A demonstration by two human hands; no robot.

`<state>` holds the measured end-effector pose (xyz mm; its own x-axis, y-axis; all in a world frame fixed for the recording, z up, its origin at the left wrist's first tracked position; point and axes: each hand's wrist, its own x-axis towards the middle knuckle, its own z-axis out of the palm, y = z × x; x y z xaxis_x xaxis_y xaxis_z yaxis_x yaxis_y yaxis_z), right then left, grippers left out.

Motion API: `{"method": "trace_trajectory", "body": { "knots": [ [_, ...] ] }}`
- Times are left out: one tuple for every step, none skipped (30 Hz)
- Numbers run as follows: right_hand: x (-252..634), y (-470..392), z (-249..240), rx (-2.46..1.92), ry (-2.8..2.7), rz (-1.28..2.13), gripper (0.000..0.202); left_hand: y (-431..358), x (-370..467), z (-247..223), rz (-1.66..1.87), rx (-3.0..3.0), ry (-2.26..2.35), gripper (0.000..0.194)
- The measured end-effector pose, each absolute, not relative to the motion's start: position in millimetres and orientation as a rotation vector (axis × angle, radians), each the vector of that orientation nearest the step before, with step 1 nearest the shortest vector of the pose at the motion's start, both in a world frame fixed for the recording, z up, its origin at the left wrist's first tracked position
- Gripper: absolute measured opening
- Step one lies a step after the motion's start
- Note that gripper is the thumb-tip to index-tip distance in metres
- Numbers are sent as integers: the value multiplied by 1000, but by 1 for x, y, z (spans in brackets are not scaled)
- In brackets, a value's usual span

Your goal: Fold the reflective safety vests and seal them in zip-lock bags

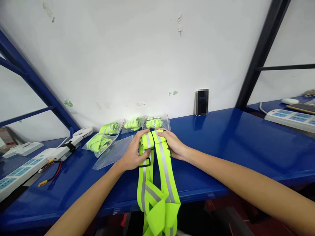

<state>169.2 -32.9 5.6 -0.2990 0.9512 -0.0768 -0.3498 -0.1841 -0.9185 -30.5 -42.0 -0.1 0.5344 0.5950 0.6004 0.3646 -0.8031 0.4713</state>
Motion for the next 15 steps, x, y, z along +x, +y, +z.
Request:
{"method": "trace_trajectory", "body": {
  "knots": [
    [170, -31, 4, -856, -1049, 1672, 24, -40, -30, -1, 1166, 2481, 832, 62],
    [171, -31, 2, -836, -1066, 1682, 25, -38, -29, -2, 1206, 2457, 864, 56],
    [172, -31, 1, -802, -1091, 1696, 28, -36, -28, -4, 1244, 2414, 893, 50],
    [172, -31, 0, -756, -1125, 1720, 33, -35, -27, -6, 1283, 2343, 926, 42],
    [173, -32, -1, -710, -1164, 1745, 40, -33, -26, -7, 1330, 2242, 962, 35],
    [173, -34, -2, -670, -1209, 1765, 49, -32, -24, -8, 1379, 2119, 996, 28],
    [173, -35, -2, -647, -1261, 1779, 60, -31, -23, -9, 1428, 1985, 1020, 26],
    [173, -36, -2, -649, -1315, 1780, 70, -30, -22, -9, 1474, 1855, 1028, 28],
    [172, -36, -2, -670, -1368, 1766, 77, -29, -21, -9, 1519, 1744, 1018, 31],
    [172, -35, -2, -700, -1419, 1733, 79, -29, -21, -8, 1556, 1661, 998, 34],
    [172, -34, -3, -726, -1466, 1680, 77, -29, -21, -7, 1578, 1607, 980, 39],
    [171, -32, -5, -744, -1509, 1622, 72, -28, -21, -6, 1589, 1578, 973, 44],
    [171, -30, -7, -754, -1547, 1560, 66, -29, -21, -5, 1590, 1570, 980, 48],
    [171, -28, -8, -757, -1584, 1498, 61, -29, -22, -4, 1588, 1582, 1004, 50],
    [171, -26, -10, -758, -1615, 1443, 59, -29, -22, -3, 1586, 1611, 1041, 51]
  ]
}}
